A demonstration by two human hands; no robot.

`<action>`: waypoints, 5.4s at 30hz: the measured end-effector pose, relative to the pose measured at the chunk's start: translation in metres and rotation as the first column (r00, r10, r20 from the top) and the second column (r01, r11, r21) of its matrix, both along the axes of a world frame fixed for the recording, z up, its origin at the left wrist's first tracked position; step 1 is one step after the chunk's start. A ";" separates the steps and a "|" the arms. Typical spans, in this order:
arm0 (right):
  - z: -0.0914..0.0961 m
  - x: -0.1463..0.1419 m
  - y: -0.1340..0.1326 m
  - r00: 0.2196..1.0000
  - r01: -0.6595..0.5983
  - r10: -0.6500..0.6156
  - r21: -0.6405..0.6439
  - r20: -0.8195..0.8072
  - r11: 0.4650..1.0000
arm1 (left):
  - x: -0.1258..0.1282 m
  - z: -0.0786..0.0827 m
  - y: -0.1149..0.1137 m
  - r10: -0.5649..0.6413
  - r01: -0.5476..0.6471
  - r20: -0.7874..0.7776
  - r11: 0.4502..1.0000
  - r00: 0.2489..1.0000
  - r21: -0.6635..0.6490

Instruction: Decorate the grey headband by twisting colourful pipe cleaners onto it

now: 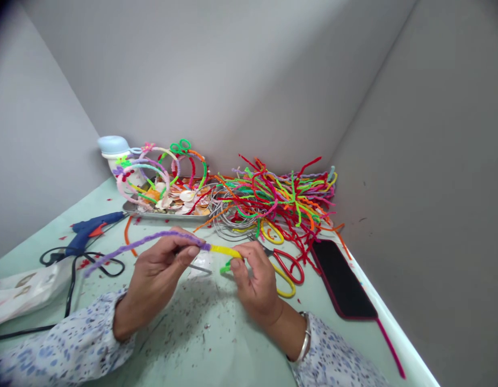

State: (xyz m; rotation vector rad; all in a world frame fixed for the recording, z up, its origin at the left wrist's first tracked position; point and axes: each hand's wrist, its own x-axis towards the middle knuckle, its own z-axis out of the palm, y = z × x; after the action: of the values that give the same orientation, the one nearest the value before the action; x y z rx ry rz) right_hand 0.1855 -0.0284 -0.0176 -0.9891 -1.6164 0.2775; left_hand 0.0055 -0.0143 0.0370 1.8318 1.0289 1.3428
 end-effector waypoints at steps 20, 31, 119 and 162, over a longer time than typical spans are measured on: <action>-0.003 -0.002 -0.001 0.985 -0.105 0.072 -0.214 -0.159 0.971 | 0.000 -0.009 0.014 0.026 -0.025 0.001 0.959 1.000 -0.282; -0.001 -0.005 0.003 0.951 -0.188 0.032 -0.490 -0.309 0.851 | -0.002 -0.020 0.023 0.039 -0.063 -0.087 0.957 0.995 -0.283; -0.001 -0.001 0.019 0.905 -0.424 0.234 -0.713 -0.355 0.558 | 0.002 -0.046 0.033 -0.225 0.291 0.187 0.657 0.956 -0.696; -0.005 -0.002 0.023 0.889 -0.456 0.226 -0.716 -0.398 0.529 | -0.002 -0.041 0.025 -0.216 0.121 -0.368 0.957 0.904 -0.263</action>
State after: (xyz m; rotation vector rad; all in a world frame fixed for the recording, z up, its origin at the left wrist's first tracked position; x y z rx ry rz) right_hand 0.1838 -0.0057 -0.0222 -1.1996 -1.4153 1.4747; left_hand 0.0032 0.0105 -0.0042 1.9979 1.1422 0.7260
